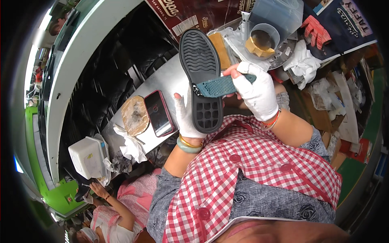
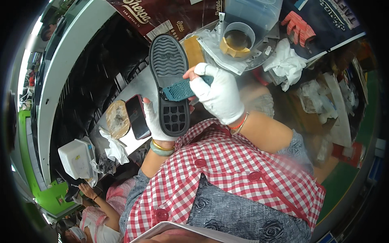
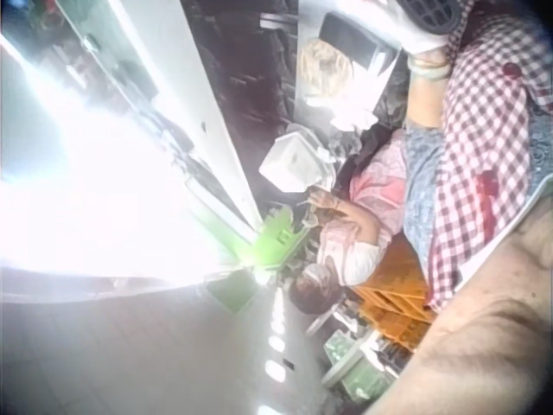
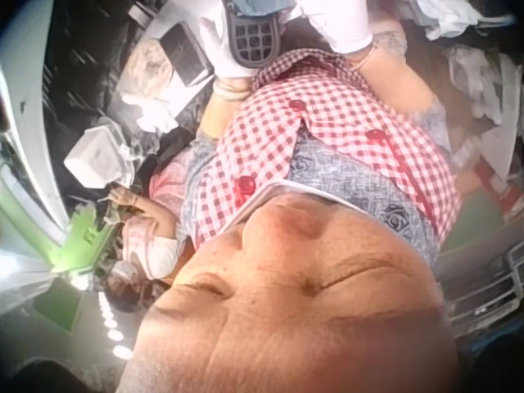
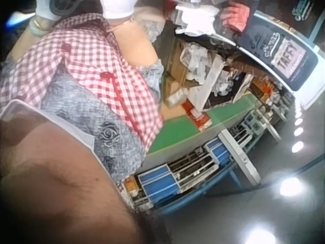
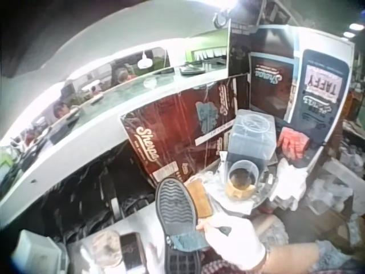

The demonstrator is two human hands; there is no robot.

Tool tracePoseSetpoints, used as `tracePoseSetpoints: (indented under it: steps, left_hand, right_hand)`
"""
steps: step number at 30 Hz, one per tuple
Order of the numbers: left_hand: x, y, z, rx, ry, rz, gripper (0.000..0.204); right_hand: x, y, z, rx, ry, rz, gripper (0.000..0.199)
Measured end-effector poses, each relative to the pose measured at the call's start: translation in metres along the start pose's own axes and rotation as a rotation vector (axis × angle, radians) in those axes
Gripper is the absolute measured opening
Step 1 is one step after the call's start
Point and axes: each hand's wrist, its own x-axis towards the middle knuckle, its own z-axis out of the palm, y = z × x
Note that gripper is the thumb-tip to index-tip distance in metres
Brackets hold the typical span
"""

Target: The person cleans the sole of a black slipper using a green scrubbing tool. They repeatedly scrub the textured bottom of the slipper, occasionally dipping the tool into a container of liquid. The person handles the slipper with gloved hands, turning it to access different areas of the sole.

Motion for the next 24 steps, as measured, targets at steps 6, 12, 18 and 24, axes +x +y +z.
tracePoseSetpoints:
  steps: [6, 12, 18, 24]
  left_hand:
    - [0.0, 0.004, 0.0, -0.108, 0.072, 0.044, 0.081]
    - [-0.005, 0.006, 0.003, -0.119, -0.008, 0.057, 0.078]
    - [-0.009, 0.011, 0.005, -0.163, 0.023, 0.039, 0.079]
    - [-0.017, 0.018, -0.01, -0.216, -0.137, -0.009, 0.08]
  right_hand:
    - [-0.011, 0.002, 0.011, -0.03, -0.034, 0.013, 0.015]
    - [-0.021, 0.011, 0.016, -0.125, -0.087, -0.076, 0.012]
    - [-0.027, 0.006, 0.016, -0.206, -0.206, -0.106, 0.009]
    - [-0.017, -0.008, 0.011, -0.217, -0.463, -0.002, 0.013]
